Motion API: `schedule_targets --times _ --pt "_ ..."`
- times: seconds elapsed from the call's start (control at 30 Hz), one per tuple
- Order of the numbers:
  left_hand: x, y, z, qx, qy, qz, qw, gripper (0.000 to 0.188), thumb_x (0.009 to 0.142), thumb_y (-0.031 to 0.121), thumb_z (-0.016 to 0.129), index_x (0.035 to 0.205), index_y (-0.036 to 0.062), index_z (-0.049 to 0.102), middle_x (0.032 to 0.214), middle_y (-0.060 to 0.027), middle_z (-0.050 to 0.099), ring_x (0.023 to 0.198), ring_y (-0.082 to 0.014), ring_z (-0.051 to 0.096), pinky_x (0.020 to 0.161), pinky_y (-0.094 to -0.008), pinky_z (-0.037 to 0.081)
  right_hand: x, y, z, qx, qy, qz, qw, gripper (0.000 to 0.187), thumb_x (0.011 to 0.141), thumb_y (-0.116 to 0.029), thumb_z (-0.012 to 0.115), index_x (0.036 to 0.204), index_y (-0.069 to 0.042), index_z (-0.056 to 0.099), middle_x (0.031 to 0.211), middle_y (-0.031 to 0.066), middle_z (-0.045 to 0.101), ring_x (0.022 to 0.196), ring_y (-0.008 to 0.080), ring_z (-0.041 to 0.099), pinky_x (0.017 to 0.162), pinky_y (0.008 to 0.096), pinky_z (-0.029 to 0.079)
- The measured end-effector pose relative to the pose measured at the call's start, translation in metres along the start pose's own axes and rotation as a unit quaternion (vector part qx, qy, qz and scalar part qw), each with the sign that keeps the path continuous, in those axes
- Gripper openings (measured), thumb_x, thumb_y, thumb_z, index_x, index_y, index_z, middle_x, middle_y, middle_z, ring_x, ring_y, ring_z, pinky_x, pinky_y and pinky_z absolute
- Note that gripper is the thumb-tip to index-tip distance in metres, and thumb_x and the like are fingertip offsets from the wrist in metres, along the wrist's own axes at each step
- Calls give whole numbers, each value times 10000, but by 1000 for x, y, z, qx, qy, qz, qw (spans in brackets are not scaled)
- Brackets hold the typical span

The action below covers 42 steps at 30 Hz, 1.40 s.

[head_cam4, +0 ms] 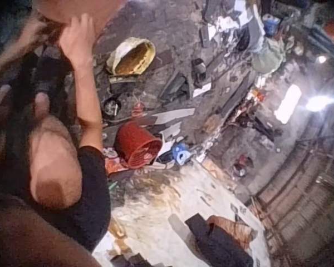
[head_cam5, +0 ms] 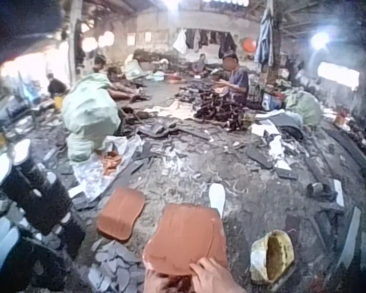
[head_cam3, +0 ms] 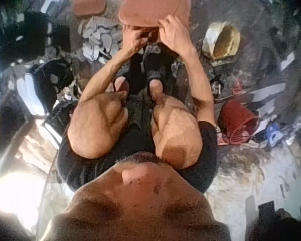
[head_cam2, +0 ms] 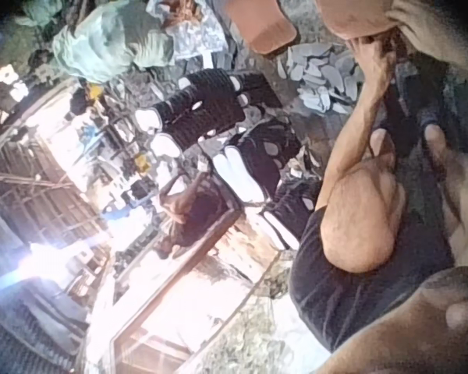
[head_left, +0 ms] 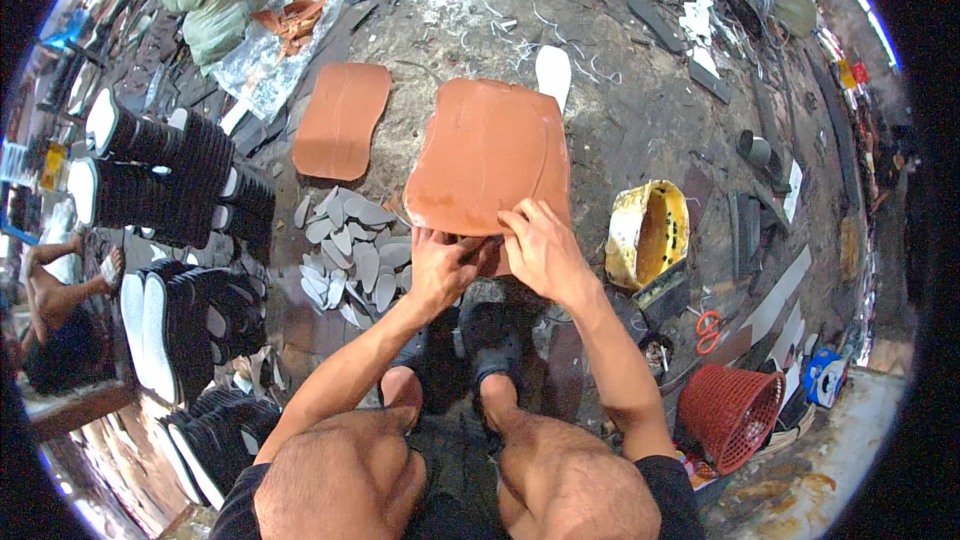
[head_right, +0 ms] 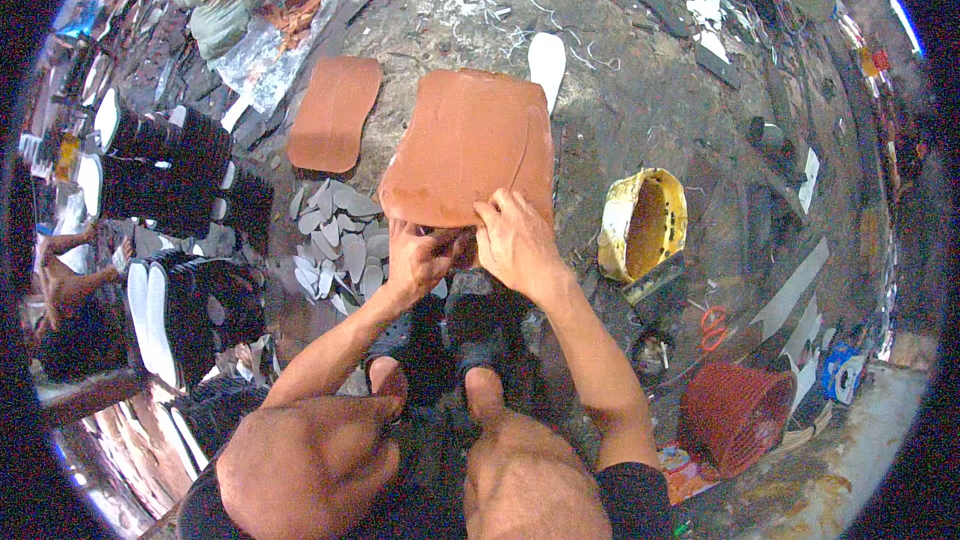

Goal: The person sits on the floor and applies a yellowish substance from a yellow container onto rectangular brown leather pieces using a brush. The person repeatedly dips the brush into the container and spreads the substance across the surface of each piece, then stacks the treated pieces. The person also handles a red basket and a knife.

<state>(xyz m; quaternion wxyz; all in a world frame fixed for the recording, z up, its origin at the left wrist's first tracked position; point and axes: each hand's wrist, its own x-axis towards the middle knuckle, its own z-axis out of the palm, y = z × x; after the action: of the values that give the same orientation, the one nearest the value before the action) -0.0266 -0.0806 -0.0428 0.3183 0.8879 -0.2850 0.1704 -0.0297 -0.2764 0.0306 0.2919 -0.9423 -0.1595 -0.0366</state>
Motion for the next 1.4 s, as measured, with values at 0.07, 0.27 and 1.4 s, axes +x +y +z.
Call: schedule_targets --times 0.07,0.27,1.4 --pt "-10 12 -2 7 -19 -20 1000 357 840 310 719 1191 248 696 903 -73 554 908 -290 504 793 -450 381 11 24 2 4 -46 14 999 220 881 -81 546 1039 23 659 874 220 620 909 412 609 841 475 499" --pt "-13 39 -19 56 -40 -65 996 303 799 293 754 1092 219 731 952 -95 565 924 -306 491 775 -439 392 -7 1 -2 15 -29 -7 999 159 854 -142 601 901 4 645 885 178 632 878 375 625 795 466 522" --pt "41 -324 -72 -489 129 -594 626 381 795 -2 606 1166 12 519 963 -102 591 784 -268 623 640 -439 537 -18 -11 5 -81 6 -46 996 247 769 -337 755 968 -190 769 1113 -41 693 1026 217 590 887 390 492"
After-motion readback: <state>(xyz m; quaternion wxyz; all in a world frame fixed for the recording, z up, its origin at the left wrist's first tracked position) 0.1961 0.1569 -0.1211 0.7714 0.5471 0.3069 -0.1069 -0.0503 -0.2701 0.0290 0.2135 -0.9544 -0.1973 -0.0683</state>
